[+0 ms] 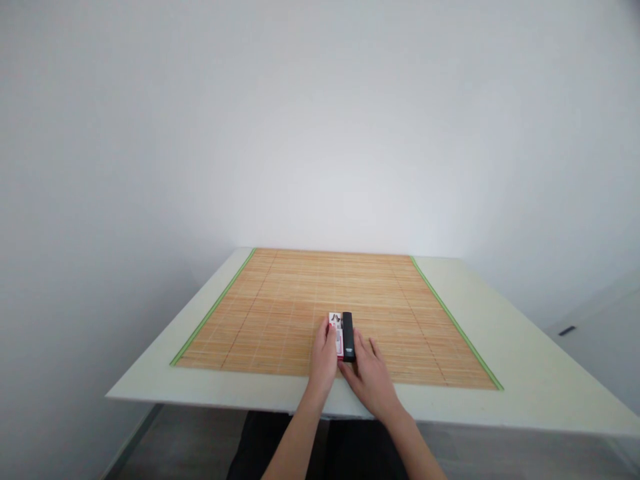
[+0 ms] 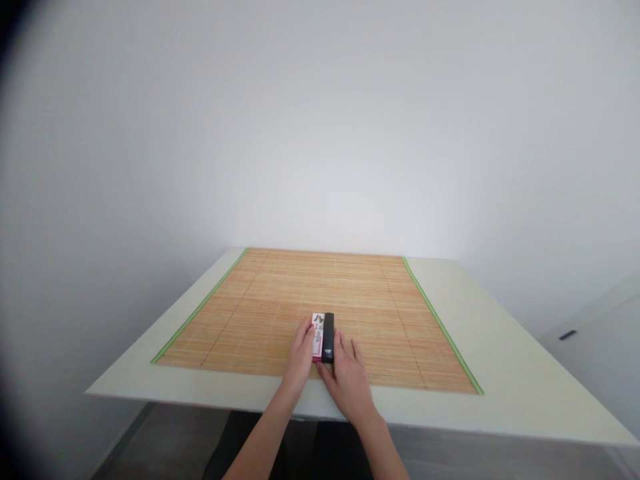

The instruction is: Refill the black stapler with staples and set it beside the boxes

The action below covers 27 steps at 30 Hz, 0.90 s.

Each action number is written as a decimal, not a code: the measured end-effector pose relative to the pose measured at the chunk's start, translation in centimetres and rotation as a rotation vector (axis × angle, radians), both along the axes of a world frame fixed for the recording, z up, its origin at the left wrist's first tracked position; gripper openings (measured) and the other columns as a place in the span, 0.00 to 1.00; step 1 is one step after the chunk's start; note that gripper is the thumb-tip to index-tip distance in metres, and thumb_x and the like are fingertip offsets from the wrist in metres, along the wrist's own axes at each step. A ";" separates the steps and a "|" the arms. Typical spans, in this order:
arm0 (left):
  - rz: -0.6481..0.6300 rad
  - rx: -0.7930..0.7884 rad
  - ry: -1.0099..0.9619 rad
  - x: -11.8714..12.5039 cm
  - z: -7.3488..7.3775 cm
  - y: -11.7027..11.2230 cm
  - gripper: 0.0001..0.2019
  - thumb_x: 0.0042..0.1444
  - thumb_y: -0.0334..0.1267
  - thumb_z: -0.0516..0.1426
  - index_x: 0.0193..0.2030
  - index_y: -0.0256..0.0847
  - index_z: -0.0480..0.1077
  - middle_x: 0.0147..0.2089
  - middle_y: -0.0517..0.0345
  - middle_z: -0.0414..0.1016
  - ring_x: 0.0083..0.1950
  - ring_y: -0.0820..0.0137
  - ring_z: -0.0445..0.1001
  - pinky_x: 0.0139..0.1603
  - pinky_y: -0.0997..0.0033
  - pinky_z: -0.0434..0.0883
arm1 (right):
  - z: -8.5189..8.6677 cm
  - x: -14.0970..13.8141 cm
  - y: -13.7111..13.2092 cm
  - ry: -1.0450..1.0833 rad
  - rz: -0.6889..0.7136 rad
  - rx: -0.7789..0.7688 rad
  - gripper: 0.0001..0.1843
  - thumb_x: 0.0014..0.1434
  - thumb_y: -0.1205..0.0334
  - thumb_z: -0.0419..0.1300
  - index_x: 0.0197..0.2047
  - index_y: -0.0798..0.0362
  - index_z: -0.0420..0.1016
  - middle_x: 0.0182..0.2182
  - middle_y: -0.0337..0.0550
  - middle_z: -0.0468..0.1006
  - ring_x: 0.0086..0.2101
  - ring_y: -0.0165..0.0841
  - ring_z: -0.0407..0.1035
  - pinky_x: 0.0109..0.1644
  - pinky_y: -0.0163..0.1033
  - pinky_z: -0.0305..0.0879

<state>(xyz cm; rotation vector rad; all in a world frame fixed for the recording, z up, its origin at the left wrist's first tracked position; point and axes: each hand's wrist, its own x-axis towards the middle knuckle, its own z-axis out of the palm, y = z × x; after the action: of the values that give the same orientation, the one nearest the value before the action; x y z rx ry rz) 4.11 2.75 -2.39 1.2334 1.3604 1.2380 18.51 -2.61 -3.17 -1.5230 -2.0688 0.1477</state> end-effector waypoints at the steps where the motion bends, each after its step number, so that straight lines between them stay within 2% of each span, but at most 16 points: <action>1: -0.015 -0.001 -0.015 -0.2 0.0 -0.1 0.26 0.70 0.53 0.48 0.69 0.48 0.64 0.73 0.51 0.64 0.74 0.60 0.63 0.72 0.55 0.64 | -0.1 0.0 0.0 -0.001 -0.004 0.001 0.41 0.70 0.47 0.55 0.78 0.51 0.45 0.72 0.54 0.59 0.71 0.46 0.55 0.75 0.61 0.48; 4: -0.045 0.006 -0.057 -1.0 0.1 -0.4 0.26 0.70 0.53 0.48 0.68 0.46 0.67 0.72 0.51 0.66 0.73 0.60 0.64 0.72 0.56 0.65 | -0.2 0.0 0.0 -0.001 -0.014 0.003 0.40 0.70 0.48 0.55 0.78 0.50 0.46 0.72 0.53 0.59 0.70 0.47 0.56 0.75 0.61 0.49; 9: -0.067 -0.044 -0.172 -1.4 0.7 -1.2 0.24 0.68 0.50 0.51 0.67 0.45 0.69 0.71 0.51 0.67 0.72 0.59 0.66 0.72 0.54 0.65 | -0.3 0.1 -0.1 -0.015 -0.003 -0.001 0.40 0.71 0.46 0.54 0.78 0.54 0.47 0.72 0.56 0.58 0.70 0.47 0.56 0.75 0.60 0.49; 15: -0.080 0.000 -0.047 -0.7 1.6 -1.7 0.27 0.68 0.51 0.53 0.70 0.47 0.66 0.69 0.51 0.70 0.73 0.55 0.64 0.72 0.51 0.64 | -0.1 0.3 -0.1 -0.023 0.015 -0.012 0.39 0.71 0.49 0.53 0.78 0.53 0.47 0.72 0.56 0.60 0.70 0.44 0.57 0.76 0.59 0.48; 20: -0.028 -0.064 -0.127 -0.4 1.9 -1.9 0.27 0.68 0.49 0.52 0.70 0.45 0.66 0.70 0.50 0.69 0.73 0.55 0.64 0.72 0.52 0.63 | 0.0 0.0 -0.1 -0.023 0.006 -0.028 0.38 0.71 0.49 0.53 0.77 0.54 0.48 0.72 0.57 0.59 0.71 0.44 0.55 0.76 0.58 0.47; 24: 0.038 -0.085 -0.195 0.8 2.0 -2.1 0.27 0.67 0.49 0.53 0.69 0.41 0.66 0.74 0.49 0.63 0.75 0.58 0.61 0.75 0.58 0.59 | 0.1 0.5 0.1 -0.003 0.029 -0.066 0.39 0.70 0.50 0.54 0.78 0.51 0.46 0.72 0.56 0.59 0.70 0.44 0.56 0.76 0.62 0.44; 27: 0.024 -0.076 -0.223 2.8 2.0 -2.1 0.27 0.67 0.48 0.52 0.70 0.42 0.65 0.74 0.50 0.62 0.76 0.61 0.59 0.76 0.61 0.56 | 0.5 2.5 0.4 0.009 0.045 -0.103 0.40 0.69 0.52 0.54 0.78 0.46 0.43 0.72 0.53 0.59 0.71 0.44 0.55 0.76 0.66 0.37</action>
<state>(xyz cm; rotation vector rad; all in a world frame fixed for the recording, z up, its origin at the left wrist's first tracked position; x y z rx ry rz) 6.90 0.64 -0.39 0.9964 1.2497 1.2873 20.98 -2.20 -2.69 -1.5337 -2.1182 0.2812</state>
